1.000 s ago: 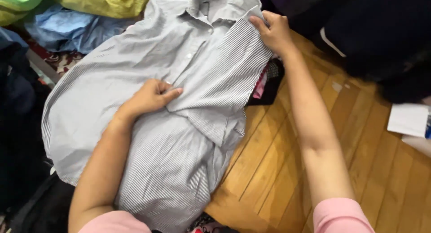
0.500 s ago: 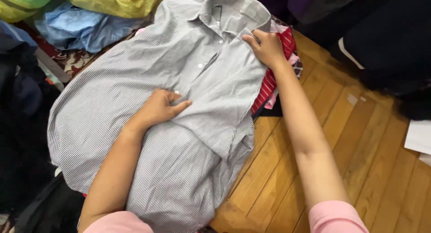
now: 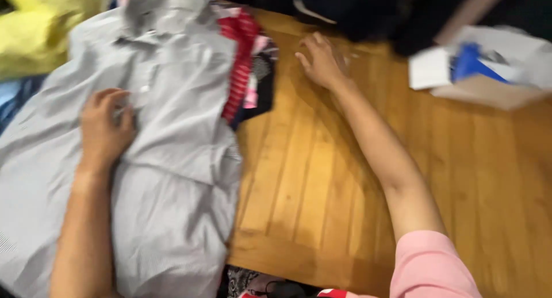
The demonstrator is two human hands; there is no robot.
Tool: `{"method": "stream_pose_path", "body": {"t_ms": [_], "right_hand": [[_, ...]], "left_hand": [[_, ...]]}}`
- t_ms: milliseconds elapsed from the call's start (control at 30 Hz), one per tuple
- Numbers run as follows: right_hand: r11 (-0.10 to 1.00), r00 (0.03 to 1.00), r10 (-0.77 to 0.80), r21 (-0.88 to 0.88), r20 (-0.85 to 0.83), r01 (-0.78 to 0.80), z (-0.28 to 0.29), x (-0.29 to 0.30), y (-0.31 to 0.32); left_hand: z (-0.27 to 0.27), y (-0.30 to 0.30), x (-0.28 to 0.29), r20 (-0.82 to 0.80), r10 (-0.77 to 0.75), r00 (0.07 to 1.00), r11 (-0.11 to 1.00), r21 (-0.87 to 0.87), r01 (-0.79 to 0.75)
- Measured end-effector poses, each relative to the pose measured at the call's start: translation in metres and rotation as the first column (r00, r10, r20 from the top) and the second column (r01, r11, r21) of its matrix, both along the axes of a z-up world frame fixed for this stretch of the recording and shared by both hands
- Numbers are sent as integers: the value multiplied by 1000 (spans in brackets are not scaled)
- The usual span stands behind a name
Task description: The person buttons a striped shirt laid on a wooden table, then folds it and sets it aside. Next, they pick up a gray long-sleeved shirt from a pile, lay it on the table, and begin folding it.
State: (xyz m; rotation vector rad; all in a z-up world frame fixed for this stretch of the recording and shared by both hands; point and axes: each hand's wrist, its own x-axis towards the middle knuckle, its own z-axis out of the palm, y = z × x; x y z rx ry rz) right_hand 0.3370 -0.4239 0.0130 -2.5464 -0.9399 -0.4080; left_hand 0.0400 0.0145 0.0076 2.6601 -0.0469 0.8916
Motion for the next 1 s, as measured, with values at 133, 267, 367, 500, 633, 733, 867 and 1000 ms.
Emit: {"method": "stream_pose_path", "body": {"t_ms": [133,267,367,500,633,733,867,1000], "right_hand": [[992,990,55,110,128,-69,-35,3,-114],[989,983,-133,-42,124,139,-21,-51,-224],[965,962,-251,-55,106,258,-19,-92,-301],[928,926,-367,-39,92,371,-19,-146,-396],[836,821,-525,-45,225,547,-40,-190,-487],[780,769,-612,-19,184,626,-41,-223,-541],[665,655,-735,-4,174,747,-44,-258,-597],[534,522,-816,-20,249,845,-63,-277,-648]], "left_hand": [[40,-54,48,100,-198,975,979,76,191],[52,-144,110,34,-265,964,935,255,248],[55,-235,151,29,-429,903,868,289,403],[31,-346,204,28,-619,785,750,317,580],[12,-455,225,-70,-601,797,764,245,597],[2,-528,232,-192,-651,734,724,134,677],[-21,-617,234,-222,-735,641,656,9,755],[-39,-691,231,-254,-771,584,605,-3,796]]}}
